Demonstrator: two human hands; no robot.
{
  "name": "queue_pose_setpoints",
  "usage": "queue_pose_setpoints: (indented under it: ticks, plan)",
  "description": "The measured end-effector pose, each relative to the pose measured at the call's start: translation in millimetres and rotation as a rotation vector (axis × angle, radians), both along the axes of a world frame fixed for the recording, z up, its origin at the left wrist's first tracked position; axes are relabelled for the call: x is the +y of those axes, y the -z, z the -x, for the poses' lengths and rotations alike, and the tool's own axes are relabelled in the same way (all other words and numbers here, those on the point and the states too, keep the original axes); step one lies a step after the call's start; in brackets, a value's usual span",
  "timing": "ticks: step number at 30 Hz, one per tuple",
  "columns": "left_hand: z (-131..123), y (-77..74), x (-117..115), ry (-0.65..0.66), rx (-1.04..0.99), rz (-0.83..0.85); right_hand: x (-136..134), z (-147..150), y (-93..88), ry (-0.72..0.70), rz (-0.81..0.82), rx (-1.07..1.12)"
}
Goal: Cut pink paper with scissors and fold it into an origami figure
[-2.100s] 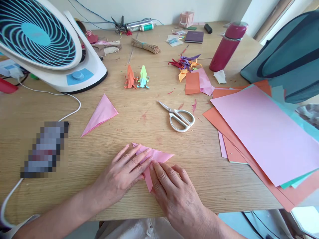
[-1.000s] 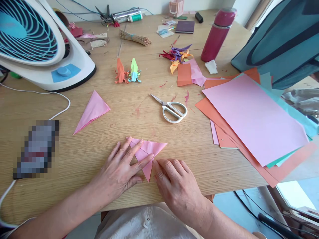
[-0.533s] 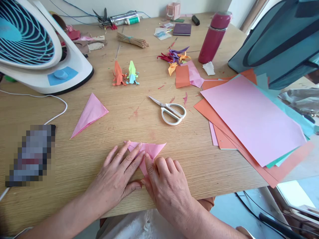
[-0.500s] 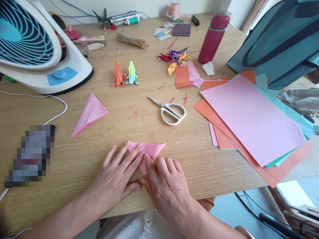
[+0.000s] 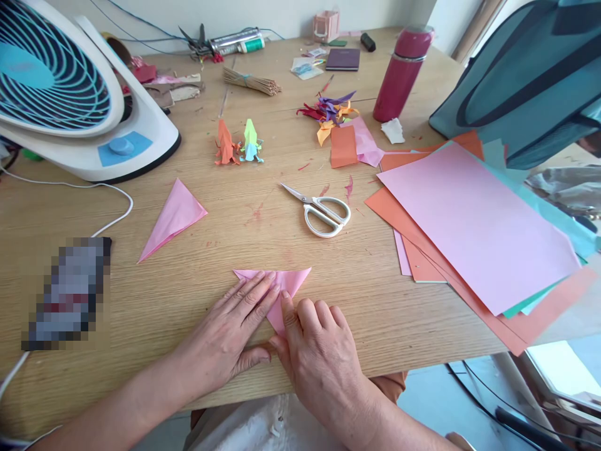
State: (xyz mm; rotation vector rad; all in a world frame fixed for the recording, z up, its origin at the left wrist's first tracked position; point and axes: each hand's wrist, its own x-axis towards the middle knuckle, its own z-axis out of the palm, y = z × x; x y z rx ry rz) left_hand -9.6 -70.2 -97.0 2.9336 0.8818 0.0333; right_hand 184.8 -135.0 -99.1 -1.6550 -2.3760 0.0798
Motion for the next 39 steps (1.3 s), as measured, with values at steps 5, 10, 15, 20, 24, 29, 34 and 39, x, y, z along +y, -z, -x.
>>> queue_pose_setpoints:
  ticks: [5,10,15,20,24,29,34,39]
  plan:
    - [-0.4,-4.5,0.5,0.029,0.005,-0.032,0.2,-0.3,-1.1,0.000,-0.027,0.008]
    - [-0.7,-6.0,2.0,0.017,0.011,-0.005,2.4,-2.2,-3.0,-0.056,-0.070,0.008]
    - [0.9,-3.1,3.3,-0.003,-0.002,0.048,4.3,4.7,-3.4,-0.033,-0.046,0.031]
    - [1.4,-2.6,0.8,-0.027,-0.024,0.029,7.6,14.0,-0.6,0.036,-0.010,0.032]
    - [0.6,-2.7,-0.5,-0.033,-0.019,-0.008,8.8,16.5,1.2,0.077,0.020,-0.005]
    - [0.8,-1.9,0.3,-0.028,-0.014,-0.038,6.8,16.9,0.6,0.106,0.029,-0.047]
    - [0.3,-4.5,0.4,-0.043,-0.008,-0.036,5.7,16.8,-2.4,0.132,0.021,-0.084]
    - [-1.5,-5.3,-1.1,-0.059,-0.005,-0.047,6.1,16.2,-3.8,0.144,0.016,-0.095]
